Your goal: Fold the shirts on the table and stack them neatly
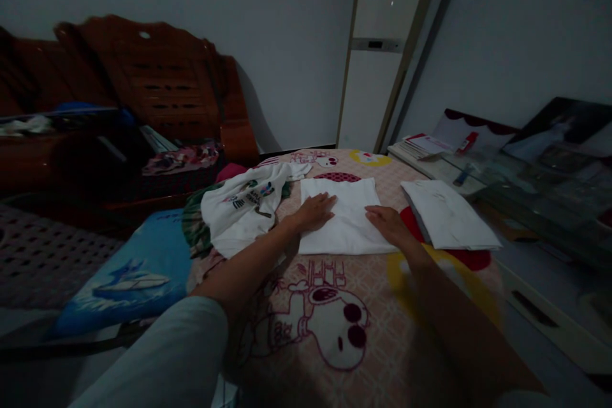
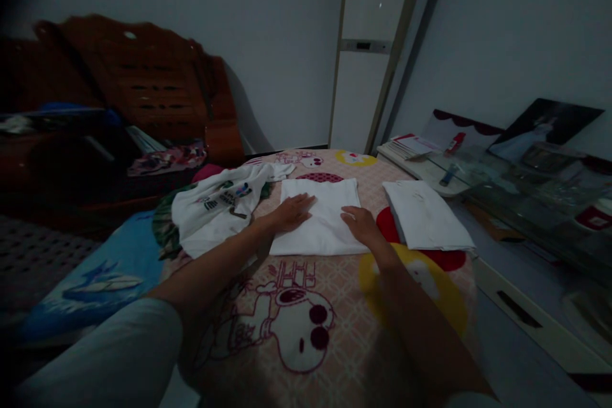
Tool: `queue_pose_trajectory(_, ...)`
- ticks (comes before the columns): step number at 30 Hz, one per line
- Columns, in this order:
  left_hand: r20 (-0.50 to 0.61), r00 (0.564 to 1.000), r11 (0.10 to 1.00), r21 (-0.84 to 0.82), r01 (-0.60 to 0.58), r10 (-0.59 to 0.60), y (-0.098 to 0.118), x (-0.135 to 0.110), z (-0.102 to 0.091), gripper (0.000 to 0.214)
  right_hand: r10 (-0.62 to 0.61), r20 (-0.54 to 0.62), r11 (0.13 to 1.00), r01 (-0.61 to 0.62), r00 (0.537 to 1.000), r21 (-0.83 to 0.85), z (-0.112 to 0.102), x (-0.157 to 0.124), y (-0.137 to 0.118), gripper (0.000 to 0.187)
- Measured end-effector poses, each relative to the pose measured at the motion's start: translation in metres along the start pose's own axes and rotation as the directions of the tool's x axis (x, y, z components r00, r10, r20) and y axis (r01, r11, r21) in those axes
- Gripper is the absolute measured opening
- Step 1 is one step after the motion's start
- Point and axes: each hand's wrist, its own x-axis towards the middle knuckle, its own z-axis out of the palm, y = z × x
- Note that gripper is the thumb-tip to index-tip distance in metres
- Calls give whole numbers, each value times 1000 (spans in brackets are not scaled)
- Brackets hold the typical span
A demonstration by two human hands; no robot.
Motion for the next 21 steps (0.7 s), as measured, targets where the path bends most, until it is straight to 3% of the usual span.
queue_pose_trajectory(4, -120, 991, 992, -122, 43, -58, 3, -31, -14, 55, 234, -216, 970, -214, 948, 114, -28, -31, 15, 35)
queue_pose_trajectory(8, -193, 950, 957, -202, 206, -245, 4, -74, -18, 44, 375, -285, 926, -339, 882, 169, -31, -55, 29, 32)
queue_pose_trajectory(10, -175, 934, 932, -249, 265, -313, 6, -92, -18, 38, 427, -273, 898, -368, 862, 242, -27, -60, 30, 31)
queue_pose_trajectory(14, -162, 929, 854, -469, 225, -334, 13, -114, -12, 36, 521, -160, 776, -386, 839, 499, -19, -64, 23, 41)
queue_pose_trajectory(18, -150, 922, 659, -740, 134, -356, 17, -119, -7, 51, 477, -57, 686, -331, 877, 648, -20, -72, 19, 55)
queue_pose_trajectory(21, -35, 956, 496, -860, 121, -293, 19, -121, -8, 65, 445, 5, 657, -330, 896, 678, -22, -76, 20, 60)
